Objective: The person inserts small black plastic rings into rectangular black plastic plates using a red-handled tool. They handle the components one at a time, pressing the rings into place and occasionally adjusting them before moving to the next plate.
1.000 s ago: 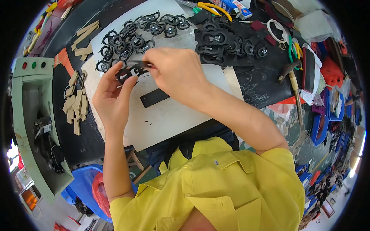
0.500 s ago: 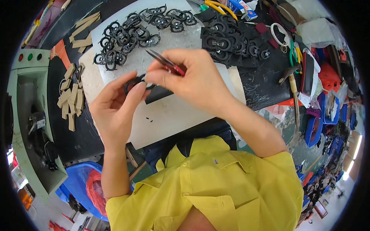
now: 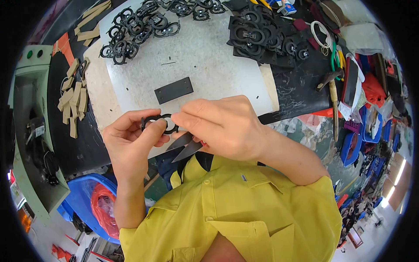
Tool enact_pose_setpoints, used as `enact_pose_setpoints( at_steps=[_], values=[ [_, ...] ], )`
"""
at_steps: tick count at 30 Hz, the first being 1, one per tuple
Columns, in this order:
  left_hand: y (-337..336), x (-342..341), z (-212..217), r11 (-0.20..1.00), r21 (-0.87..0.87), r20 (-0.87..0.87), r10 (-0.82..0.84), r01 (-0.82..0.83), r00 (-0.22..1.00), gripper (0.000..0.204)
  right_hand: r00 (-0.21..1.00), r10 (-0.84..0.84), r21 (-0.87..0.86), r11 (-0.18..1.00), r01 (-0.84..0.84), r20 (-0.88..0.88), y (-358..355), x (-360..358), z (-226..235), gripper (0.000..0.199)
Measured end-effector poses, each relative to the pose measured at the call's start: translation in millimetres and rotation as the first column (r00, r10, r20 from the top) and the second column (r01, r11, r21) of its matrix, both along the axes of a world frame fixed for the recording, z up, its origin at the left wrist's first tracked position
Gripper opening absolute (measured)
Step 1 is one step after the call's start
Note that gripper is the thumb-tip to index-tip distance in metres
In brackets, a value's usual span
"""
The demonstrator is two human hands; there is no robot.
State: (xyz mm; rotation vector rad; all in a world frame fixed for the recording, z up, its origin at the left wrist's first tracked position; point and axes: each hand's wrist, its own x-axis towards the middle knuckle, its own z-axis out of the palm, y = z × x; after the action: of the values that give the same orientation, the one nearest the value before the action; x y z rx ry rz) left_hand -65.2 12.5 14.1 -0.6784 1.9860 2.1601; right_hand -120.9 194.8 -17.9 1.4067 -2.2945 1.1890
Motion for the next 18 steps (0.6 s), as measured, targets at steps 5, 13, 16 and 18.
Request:
enact_pose_setpoints(
  at_steps=[5,13,16,18],
  values=[
    [0,5,-10,0.991,0.03,-0.074,-0.131,0.134,0.989,0.023,0.993,0.034,-0.044,0.999,-0.03,0.11,-1,-6,4,0.034],
    [13,11,-11,0.988,0.071,-0.218,0.149,-0.136,0.965,0.021,0.691,-0.152,0.007,0.978,0.208,0.707,-6,-1,28,0.019],
    [17,15,-21,0.963,-0.176,-0.383,0.122,-0.202,0.916,0.021,0.659,-0.175,0.003,0.967,0.254,0.731,-8,6,20,0.021],
    [17,16,-24,0.935,-0.278,-0.45,0.076,-0.22,0.89,0.02,0.512,-0.158,0.013,0.961,0.275,0.844,-11,6,20,0.019]
  ],
)
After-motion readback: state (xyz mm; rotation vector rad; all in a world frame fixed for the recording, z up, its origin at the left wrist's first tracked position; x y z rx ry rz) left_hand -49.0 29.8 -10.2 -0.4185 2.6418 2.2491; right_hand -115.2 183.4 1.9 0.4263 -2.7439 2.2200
